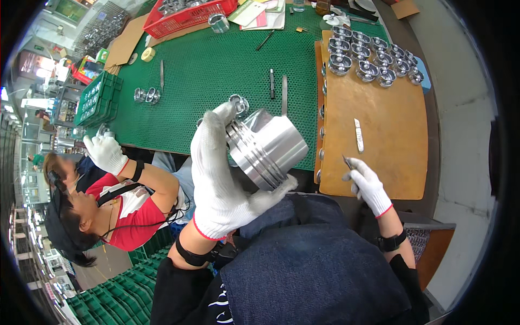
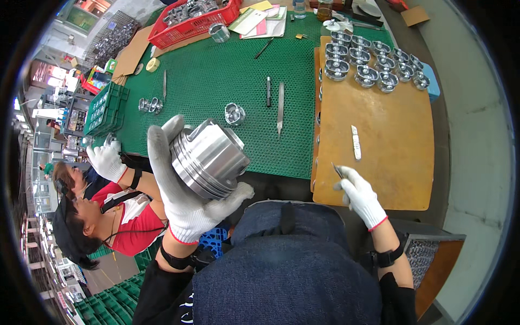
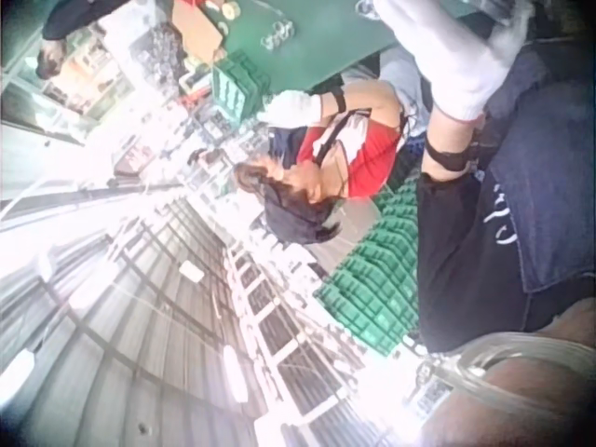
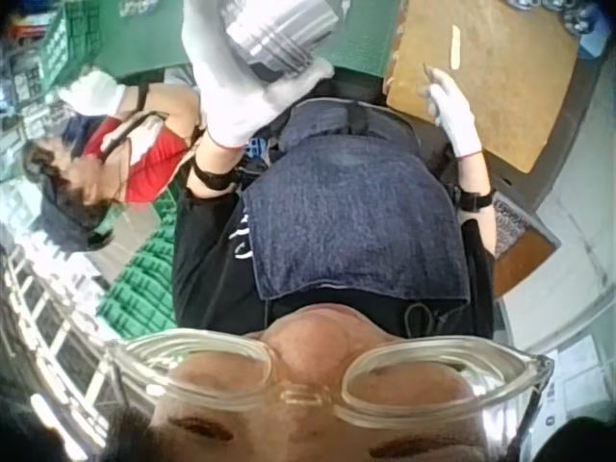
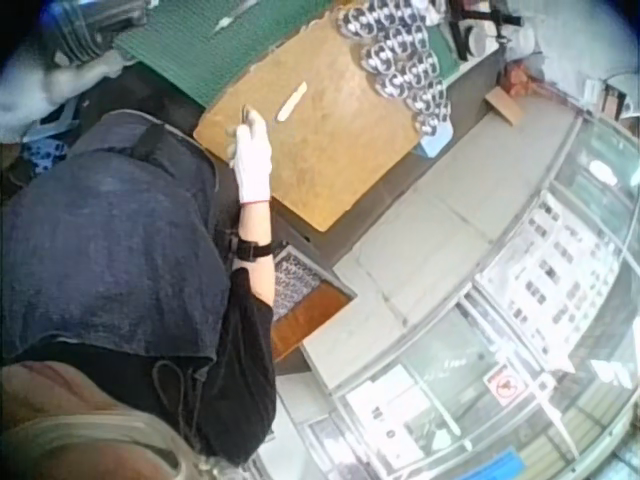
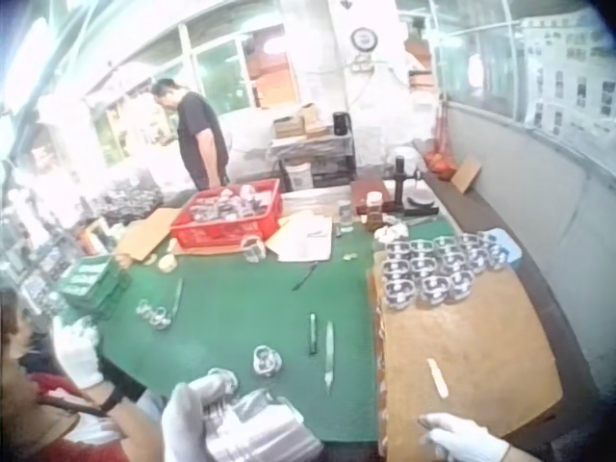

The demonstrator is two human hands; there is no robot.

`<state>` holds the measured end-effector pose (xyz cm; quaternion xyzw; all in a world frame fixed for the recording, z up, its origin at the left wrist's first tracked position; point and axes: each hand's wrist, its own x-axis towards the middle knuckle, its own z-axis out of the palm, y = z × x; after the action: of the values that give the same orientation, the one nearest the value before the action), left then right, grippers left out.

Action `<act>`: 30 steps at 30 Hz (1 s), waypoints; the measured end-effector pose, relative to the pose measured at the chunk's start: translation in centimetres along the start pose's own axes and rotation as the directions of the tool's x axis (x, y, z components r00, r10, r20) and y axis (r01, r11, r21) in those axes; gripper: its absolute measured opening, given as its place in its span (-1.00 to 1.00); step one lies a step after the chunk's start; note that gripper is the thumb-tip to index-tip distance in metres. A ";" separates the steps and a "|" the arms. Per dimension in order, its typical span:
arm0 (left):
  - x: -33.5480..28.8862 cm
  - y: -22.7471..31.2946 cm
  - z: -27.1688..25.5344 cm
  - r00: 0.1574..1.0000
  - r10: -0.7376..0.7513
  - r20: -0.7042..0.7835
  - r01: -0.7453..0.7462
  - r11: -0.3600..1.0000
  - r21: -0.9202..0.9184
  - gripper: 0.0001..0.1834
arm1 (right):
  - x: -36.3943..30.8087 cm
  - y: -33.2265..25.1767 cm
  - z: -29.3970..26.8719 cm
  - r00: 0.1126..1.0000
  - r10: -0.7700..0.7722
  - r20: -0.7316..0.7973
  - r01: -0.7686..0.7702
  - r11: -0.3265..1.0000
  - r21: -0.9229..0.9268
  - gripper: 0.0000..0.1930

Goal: Inspecting and organizing engine pistons at a factory workbench.

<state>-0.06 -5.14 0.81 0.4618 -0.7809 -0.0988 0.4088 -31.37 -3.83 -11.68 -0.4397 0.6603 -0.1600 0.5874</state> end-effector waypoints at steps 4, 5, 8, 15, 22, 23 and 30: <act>-0.3 0.2 -0.7 1.000 0.002 -0.021 0.001 0.990 0.139 0.46 | -0.8 0.8 1.2 0.999 0.035 0.013 -0.035 0.999 -0.024 -0.50; -0.3 0.1 -0.8 0.999 0.014 -0.032 -0.010 0.993 0.113 0.46 | -0.8 0.7 1.3 0.999 0.026 0.030 -0.025 0.998 -0.050 -0.50; -0.5 0.2 -0.6 0.990 -0.142 -0.028 0.123 0.928 -0.351 0.46 | -0.8 0.3 1.8 0.998 0.017 0.054 -0.011 0.996 -0.093 -0.50; -0.6 0.2 -2.2 0.766 -0.287 0.576 0.457 -0.387 -0.801 0.01 | -2.8 -2.5 1.1 0.991 -0.126 0.047 0.111 0.964 0.242 -0.54; -0.2 3.6 -1.4 0.699 -0.514 0.498 0.643 0.145 -0.752 0.26 | -6.4 -13.1 -0.9 0.261 -0.919 0.294 0.957 0.207 -0.202 -0.48; -1.0 2.1 -1.6 0.746 -0.520 0.416 0.642 0.399 -0.655 0.29 | -8.9 -16.2 -0.6 0.453 -0.741 0.495 0.741 0.004 -0.672 -0.49; -1.8 4.7 -1.5 0.847 -0.345 0.405 0.532 0.545 -0.648 0.34 | -9.7 -16.9 0.9 0.299 -0.795 0.528 0.653 -0.233 -0.721 -0.68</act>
<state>-1.55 -0.78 3.34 0.4218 -0.5713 -0.5586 0.4286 -24.68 -5.57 6.57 -0.9537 0.2712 -0.1301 -0.0065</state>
